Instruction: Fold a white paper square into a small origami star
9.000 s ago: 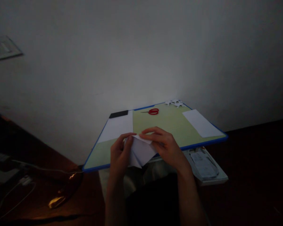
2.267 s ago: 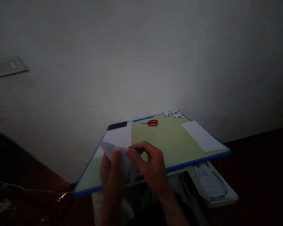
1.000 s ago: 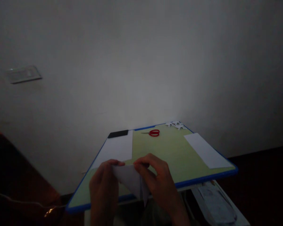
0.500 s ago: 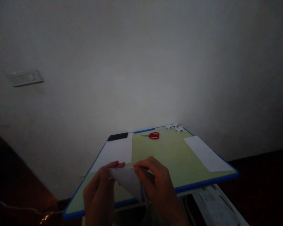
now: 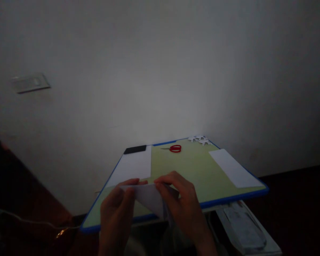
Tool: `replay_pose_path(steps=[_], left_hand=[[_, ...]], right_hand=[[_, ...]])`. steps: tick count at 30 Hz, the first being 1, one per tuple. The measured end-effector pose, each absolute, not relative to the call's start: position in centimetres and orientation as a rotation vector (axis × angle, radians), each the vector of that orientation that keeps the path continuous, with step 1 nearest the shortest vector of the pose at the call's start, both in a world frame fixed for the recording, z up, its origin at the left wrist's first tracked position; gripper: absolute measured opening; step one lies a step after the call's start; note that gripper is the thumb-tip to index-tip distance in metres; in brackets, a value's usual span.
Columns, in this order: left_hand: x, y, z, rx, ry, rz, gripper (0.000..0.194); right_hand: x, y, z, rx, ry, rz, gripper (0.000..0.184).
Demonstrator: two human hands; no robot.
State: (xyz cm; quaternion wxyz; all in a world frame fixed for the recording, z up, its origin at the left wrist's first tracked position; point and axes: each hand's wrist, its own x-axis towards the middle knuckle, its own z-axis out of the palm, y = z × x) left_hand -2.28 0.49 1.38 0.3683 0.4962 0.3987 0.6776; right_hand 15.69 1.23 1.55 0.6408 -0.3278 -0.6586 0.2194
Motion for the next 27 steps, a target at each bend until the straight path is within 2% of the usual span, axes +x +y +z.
replay_pose_path(steps=[15,21,22,24,27], left_hand=[[-1.2,-0.5,1.0,1.21,0.893,1.852,0.038],[-2.2,-1.2,1.5,1.32,0.975,1.894,0.027],[-2.5,-1.4,1.6,1.377,1.0,1.87,0.028],[-3.3,-1.8,1.9,1.565,1.056,1.809,0.011],[-4.2,-2.3,2.1,1.725,1.147,1.68,0.009]], right_hand=[[16.0,0.2,1.5,-0.73,-1.524,0.405,0.009],[16.5,0.1,1.3,-0.73,-1.54,0.363,0.008],[16.7,0.1,1.3,-0.74,-1.553,0.363,0.008],[17.1,0.0,1.3,-0.757,-1.6,0.378,0.008],[17.7,-0.2,1.3,-0.749,-1.671,0.415,0.008]])
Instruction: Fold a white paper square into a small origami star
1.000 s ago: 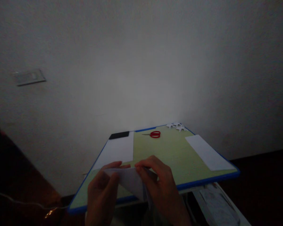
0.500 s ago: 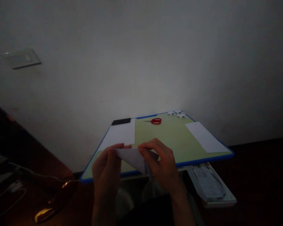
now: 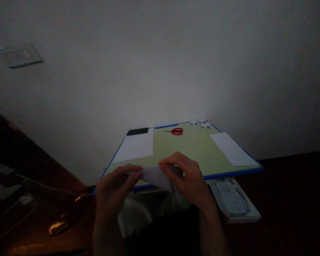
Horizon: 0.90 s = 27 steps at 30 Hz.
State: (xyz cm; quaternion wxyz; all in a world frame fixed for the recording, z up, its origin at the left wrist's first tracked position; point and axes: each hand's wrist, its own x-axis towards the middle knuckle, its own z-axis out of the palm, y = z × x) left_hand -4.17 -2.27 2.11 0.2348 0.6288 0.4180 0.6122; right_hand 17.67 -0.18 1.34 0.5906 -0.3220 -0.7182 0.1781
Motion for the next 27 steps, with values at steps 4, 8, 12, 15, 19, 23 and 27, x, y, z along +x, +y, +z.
replay_pose_path(steps=[4,8,12,15,19,23,27], left_hand=[[-4.3,-2.3,2.1,1.815,1.225,1.582,0.009],[-3.9,-2.1,2.0,1.827,1.238,1.605,0.006],[-3.7,-2.1,2.0,1.821,1.243,1.64,0.004],[-3.7,-2.2,1.9,1.857,1.241,1.638,0.004],[-3.6,-2.2,1.8,1.944,1.235,1.625,0.003],[-3.3,-2.5,2.1,1.982,1.215,1.598,0.002],[-2.9,-2.6,2.4,2.008,1.188,1.577,0.003]], right_hand=[[18.1,-0.3,1.2,-0.73,-1.698,0.434,0.009],[18.2,-0.3,1.0,-0.738,-1.706,0.407,0.008],[18.3,-0.2,0.9,-0.71,-1.7,0.41,0.006],[18.3,-0.3,0.9,-0.706,-1.673,0.429,0.004],[18.3,-0.5,1.0,-0.719,-1.655,0.437,0.005],[18.6,-0.7,1.1,-0.699,-1.688,0.43,0.015],[18.7,-0.7,1.1,-0.63,-1.769,0.445,0.023]])
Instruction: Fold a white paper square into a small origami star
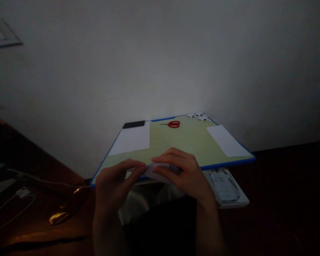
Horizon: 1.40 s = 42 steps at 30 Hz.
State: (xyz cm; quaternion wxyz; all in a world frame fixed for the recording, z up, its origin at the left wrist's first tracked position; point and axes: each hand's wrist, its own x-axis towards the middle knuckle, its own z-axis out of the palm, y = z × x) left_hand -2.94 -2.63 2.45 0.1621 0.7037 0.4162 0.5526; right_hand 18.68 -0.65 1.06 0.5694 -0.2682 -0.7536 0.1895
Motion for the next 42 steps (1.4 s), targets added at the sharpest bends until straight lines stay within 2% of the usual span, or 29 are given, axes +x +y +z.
replay_pose_path(steps=[11,21,26,34,42], left_hand=[[-2.6,-2.4,2.1,2.12,1.177,1.629,0.011],[-2.9,-2.1,1.4,1.773,1.03,1.75,0.016],[-2.3,-2.5,1.7,1.64,1.003,1.776,0.028],[-2.4,-2.4,1.5,1.658,0.999,1.763,0.014],[-2.8,-2.2,2.0,1.862,0.995,1.68,0.021]], right_hand=[[18.2,-0.4,0.9,-0.556,-1.711,0.38,0.019],[18.5,-0.5,0.8,-0.602,-1.686,0.347,0.014],[18.4,-0.8,1.1,-0.605,-1.68,0.318,0.014],[18.2,-0.6,1.1,-0.611,-1.664,0.31,0.015],[18.4,-0.7,1.1,-0.601,-1.67,0.349,0.015]])
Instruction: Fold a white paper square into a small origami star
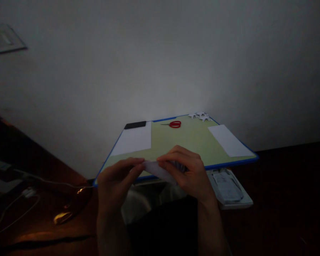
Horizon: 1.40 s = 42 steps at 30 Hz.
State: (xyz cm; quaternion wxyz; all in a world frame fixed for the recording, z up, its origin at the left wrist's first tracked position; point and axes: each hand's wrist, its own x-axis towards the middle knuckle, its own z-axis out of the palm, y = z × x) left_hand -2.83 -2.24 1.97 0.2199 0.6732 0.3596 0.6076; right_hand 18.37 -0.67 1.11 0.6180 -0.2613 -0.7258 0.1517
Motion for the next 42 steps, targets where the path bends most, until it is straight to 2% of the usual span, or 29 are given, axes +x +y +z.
replay_pose_path(steps=[5,11,16,24,27,31,42], left_hand=[[-3.3,-2.1,2.0,1.974,1.102,1.631,0.02],[-3.3,-1.8,1.5,1.836,1.152,1.661,0.014],[-2.9,-1.1,0.9,1.623,1.076,1.661,0.044],[-1.0,0.1,0.8,1.473,1.123,1.773,0.02],[-0.8,0.0,0.8,1.485,1.159,1.797,0.029],[-0.7,-0.1,0.4,1.492,1.134,1.858,0.026],[1.0,-0.1,0.6,1.464,1.201,1.892,0.04]], right_hand=[[18.4,-0.5,1.0,-0.626,-1.686,0.356,0.016],[18.3,-0.2,0.8,-0.64,-1.689,0.37,0.016],[17.7,0.5,0.6,-0.653,-1.661,0.401,0.015],[16.8,0.8,0.5,-0.681,-1.562,0.371,0.012],[16.9,0.9,0.5,-0.688,-1.556,0.364,0.011],[16.9,1.0,0.4,-0.699,-1.563,0.379,0.009],[15.9,0.5,0.7,-0.689,-1.467,0.433,0.01]])
